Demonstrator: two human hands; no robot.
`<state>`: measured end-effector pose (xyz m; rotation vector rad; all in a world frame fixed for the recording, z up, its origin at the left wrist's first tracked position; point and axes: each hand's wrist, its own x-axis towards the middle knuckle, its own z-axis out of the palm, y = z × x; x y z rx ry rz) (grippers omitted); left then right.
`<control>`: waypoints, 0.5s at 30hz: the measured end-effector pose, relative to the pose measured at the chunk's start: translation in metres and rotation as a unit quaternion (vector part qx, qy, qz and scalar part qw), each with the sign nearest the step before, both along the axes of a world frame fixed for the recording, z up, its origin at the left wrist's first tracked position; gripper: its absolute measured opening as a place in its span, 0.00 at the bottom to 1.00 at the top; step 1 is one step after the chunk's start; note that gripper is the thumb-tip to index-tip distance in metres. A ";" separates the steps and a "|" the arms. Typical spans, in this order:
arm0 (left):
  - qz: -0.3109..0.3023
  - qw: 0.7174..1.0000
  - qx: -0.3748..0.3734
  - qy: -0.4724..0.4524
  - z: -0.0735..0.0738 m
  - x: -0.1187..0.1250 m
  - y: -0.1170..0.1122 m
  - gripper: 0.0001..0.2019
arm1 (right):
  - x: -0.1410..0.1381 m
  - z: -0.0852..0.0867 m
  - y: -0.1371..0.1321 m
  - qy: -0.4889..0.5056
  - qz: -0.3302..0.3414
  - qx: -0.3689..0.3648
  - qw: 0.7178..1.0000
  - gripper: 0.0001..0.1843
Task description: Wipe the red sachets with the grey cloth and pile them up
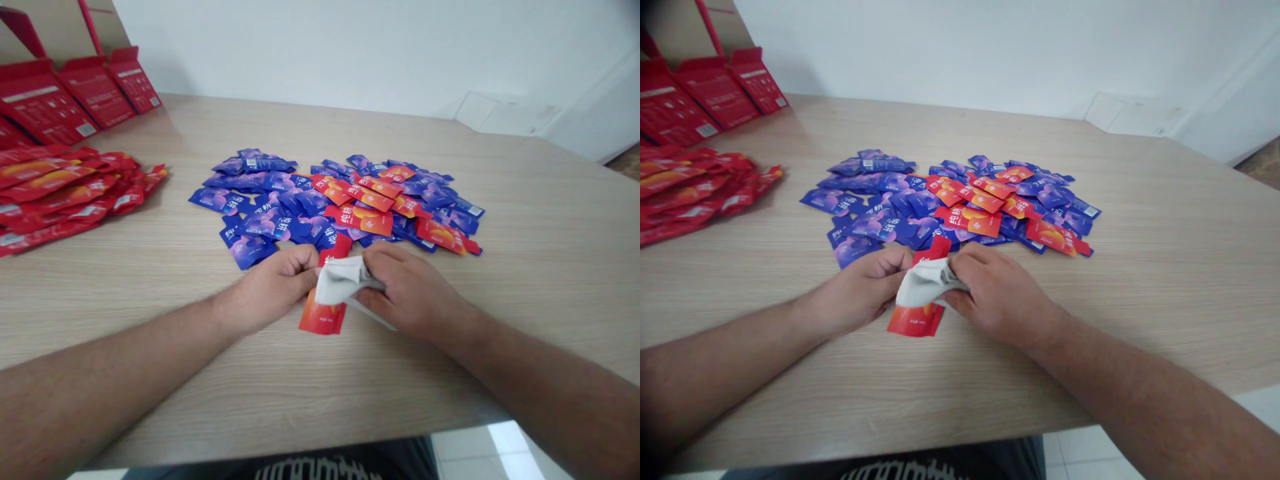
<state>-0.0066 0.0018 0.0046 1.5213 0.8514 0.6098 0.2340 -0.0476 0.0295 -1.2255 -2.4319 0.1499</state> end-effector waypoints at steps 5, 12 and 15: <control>0.012 1.000 0.007 0.002 0.000 0.001 0.000 0.13 | -0.002 -0.002 -0.002 -0.017 0.053 -0.012 0.998 0.05; -0.001 1.000 0.008 0.010 0.000 0.000 0.000 0.14 | 0.001 0.000 0.000 0.007 0.010 0.007 1.000 0.06; -0.001 1.000 0.006 0.010 -0.001 0.000 0.001 0.14 | 0.004 -0.001 0.005 0.027 -0.032 0.010 0.999 0.09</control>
